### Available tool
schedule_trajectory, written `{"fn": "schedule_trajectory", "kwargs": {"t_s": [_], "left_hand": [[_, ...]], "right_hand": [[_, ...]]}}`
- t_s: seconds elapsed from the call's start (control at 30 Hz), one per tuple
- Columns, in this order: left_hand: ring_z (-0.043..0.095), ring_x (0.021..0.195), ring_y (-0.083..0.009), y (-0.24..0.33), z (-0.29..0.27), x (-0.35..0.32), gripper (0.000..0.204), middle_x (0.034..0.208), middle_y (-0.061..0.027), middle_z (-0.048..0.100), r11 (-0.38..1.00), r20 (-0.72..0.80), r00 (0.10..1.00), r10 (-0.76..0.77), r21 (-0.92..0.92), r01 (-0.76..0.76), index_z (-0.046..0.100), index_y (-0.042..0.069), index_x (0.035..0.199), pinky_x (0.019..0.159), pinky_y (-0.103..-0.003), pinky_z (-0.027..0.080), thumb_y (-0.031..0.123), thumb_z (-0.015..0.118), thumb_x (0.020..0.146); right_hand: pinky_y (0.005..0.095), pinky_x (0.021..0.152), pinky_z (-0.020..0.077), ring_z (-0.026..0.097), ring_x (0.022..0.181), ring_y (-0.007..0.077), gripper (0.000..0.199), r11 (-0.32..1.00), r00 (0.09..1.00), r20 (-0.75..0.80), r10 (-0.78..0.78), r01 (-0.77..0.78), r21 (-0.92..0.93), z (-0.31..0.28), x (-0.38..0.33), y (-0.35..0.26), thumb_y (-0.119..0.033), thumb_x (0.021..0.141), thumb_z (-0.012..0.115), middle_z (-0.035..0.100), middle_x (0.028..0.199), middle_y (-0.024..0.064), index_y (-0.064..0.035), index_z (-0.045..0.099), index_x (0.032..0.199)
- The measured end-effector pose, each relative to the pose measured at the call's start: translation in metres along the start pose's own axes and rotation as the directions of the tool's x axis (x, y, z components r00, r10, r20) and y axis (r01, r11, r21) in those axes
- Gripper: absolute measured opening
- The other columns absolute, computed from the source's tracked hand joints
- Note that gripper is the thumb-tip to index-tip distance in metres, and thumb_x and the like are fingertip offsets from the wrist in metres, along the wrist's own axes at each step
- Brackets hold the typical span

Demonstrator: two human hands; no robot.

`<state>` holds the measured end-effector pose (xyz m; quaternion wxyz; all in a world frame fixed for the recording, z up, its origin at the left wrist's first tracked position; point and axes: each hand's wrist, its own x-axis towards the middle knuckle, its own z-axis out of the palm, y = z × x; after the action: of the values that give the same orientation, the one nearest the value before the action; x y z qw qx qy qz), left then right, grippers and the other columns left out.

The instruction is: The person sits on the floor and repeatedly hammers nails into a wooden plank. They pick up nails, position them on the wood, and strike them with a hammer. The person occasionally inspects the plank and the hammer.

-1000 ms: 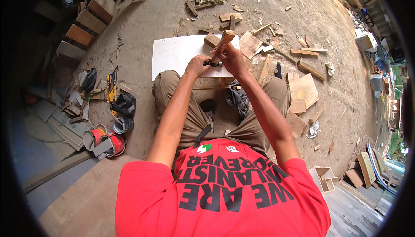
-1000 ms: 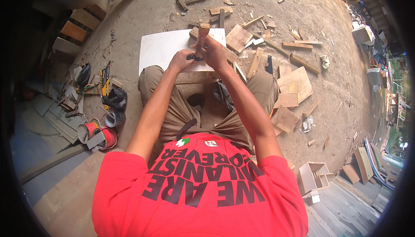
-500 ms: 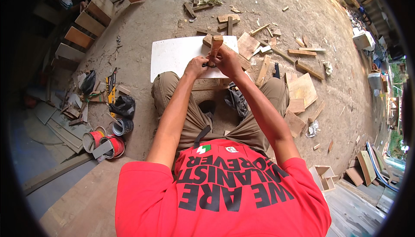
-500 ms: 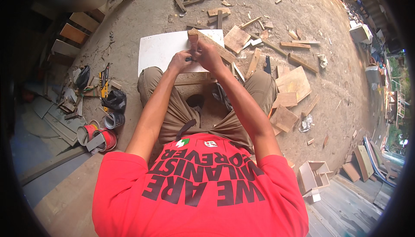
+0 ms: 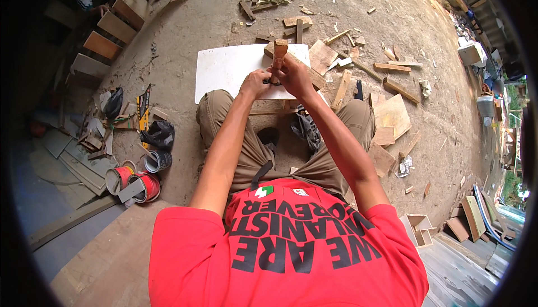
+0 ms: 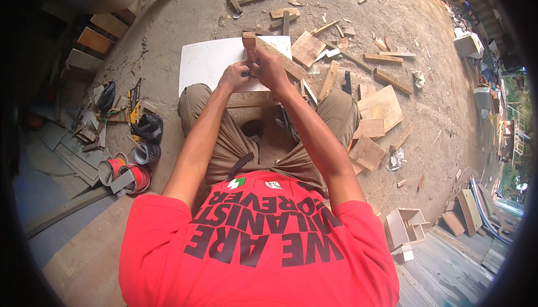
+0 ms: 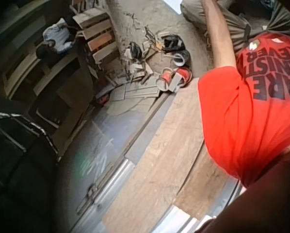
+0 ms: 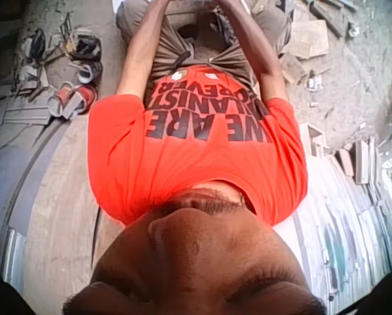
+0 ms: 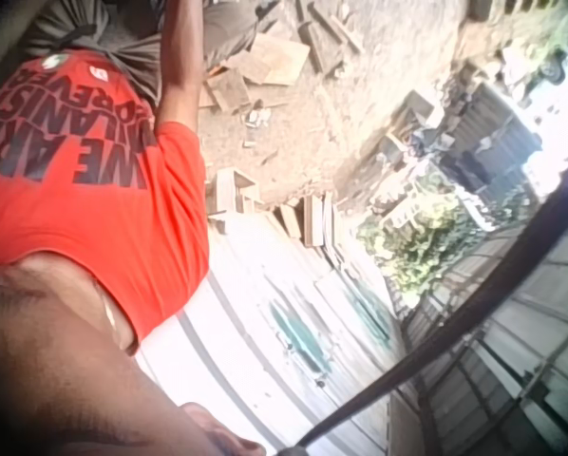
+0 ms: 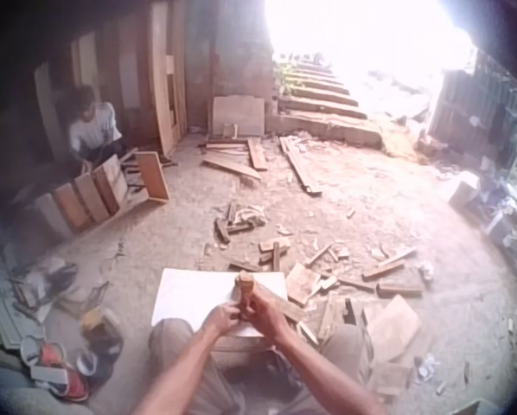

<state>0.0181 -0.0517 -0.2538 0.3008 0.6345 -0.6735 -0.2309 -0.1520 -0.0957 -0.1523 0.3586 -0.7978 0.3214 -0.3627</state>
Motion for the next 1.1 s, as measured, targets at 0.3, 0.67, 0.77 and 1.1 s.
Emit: {"fn": "schedule_trajectory", "kwargs": {"t_s": [0.3,0.67,0.77,1.1], "left_hand": [[0.068,0.092,-0.0293,-0.013,0.008,0.003,0.023,0.097,-0.0125,0.068,0.997,0.006,0.998,0.067,-0.040,-0.067,0.075,0.014,0.094,0.085,-0.037,0.055,0.010,0.074,0.071],[0.067,0.094,-0.0281,-0.016,0.010,-0.001,0.023,0.097,-0.0121,0.066,1.000,0.003,1.000,0.014,-0.027,-0.014,0.075,0.014,0.093,0.086,-0.037,0.055,0.011,0.076,0.071],[0.067,0.094,-0.0286,-0.008,0.009,0.003,0.021,0.097,-0.0124,0.067,0.999,0.003,0.999,0.032,-0.001,-0.032,0.074,0.013,0.092,0.087,-0.037,0.055,0.012,0.076,0.071],[0.066,0.097,-0.0299,-0.004,0.001,-0.002,0.021,0.104,-0.0118,0.068,0.999,0.003,0.999,0.035,-0.003,-0.035,0.073,0.009,0.093,0.090,-0.037,0.054,0.016,0.076,0.073]], "right_hand": [[0.0435,0.061,0.0519,0.068,0.074,0.0404,0.018,0.999,0.999,0.015,-0.033,0.033,0.030,0.000,0.001,0.002,-0.007,0.083,0.070,0.066,0.078,0.0222,-0.0018,0.058,0.096],[0.0323,0.065,0.0573,0.073,0.080,0.0185,0.017,0.999,0.999,0.047,-0.015,0.017,-0.050,-0.002,0.000,-0.007,-0.008,0.086,0.075,0.072,0.080,0.0124,0.0006,0.061,0.091],[0.0406,0.060,0.0521,0.069,0.072,0.0335,0.019,0.999,0.999,-0.001,-0.032,0.032,-0.014,-0.001,-0.002,0.000,-0.012,0.085,0.072,0.066,0.076,0.0192,-0.0010,0.059,0.092],[0.0331,0.064,0.0567,0.073,0.078,0.0192,0.017,0.999,0.998,0.062,0.000,0.003,-0.038,0.001,0.001,-0.002,-0.009,0.086,0.074,0.071,0.080,0.0118,0.0003,0.061,0.092]]}}
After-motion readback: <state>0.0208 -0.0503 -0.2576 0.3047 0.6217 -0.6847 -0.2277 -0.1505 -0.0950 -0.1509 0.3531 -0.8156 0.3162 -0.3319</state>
